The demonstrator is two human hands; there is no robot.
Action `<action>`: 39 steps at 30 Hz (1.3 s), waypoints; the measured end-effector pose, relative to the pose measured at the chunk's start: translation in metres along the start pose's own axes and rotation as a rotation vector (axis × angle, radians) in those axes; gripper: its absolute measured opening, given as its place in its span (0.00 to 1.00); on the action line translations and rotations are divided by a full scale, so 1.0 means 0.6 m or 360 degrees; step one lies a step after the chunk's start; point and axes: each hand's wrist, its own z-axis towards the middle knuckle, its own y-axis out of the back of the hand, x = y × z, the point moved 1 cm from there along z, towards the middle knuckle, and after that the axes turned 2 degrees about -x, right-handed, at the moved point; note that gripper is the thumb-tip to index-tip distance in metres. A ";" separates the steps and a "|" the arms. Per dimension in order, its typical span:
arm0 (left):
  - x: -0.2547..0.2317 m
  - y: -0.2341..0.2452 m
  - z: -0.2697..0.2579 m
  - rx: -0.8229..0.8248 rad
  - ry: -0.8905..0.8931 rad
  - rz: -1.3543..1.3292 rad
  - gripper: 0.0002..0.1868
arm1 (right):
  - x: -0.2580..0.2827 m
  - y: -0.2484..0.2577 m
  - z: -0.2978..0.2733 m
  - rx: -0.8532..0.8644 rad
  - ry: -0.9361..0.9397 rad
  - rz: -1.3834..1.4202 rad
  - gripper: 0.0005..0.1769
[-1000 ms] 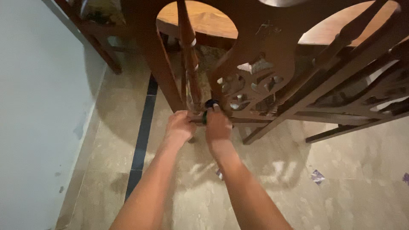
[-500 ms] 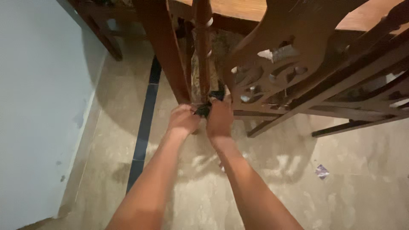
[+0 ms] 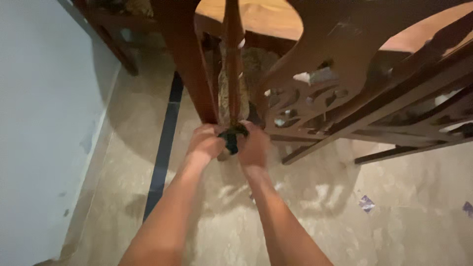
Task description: The person cleans dining chairs and a table by wiping down the chair backs, frames, and the table edge with a cloth.
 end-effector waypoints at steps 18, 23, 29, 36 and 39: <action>0.050 -0.021 -0.015 -0.0456 -0.0035 -0.0220 0.10 | 0.092 -0.054 -0.026 0.0028 0.0472 -0.0385 0.28; 0.057 -0.019 -0.007 -0.0345 -0.0030 -0.0165 0.11 | 0.110 -0.011 -0.001 0.0776 0.0028 -0.0616 0.17; 0.077 -0.057 0.043 -0.0393 -0.0234 -0.0206 0.13 | 0.069 0.023 -0.030 0.0007 -0.0553 0.0320 0.22; 0.052 -0.095 0.054 -0.0167 -0.0226 -0.0092 0.16 | 0.020 -0.038 0.001 -0.0071 -0.1202 0.1158 0.25; 0.006 -0.074 0.022 -0.0038 0.0121 -0.0357 0.25 | 0.002 -0.039 0.016 0.0015 -0.1189 0.1488 0.26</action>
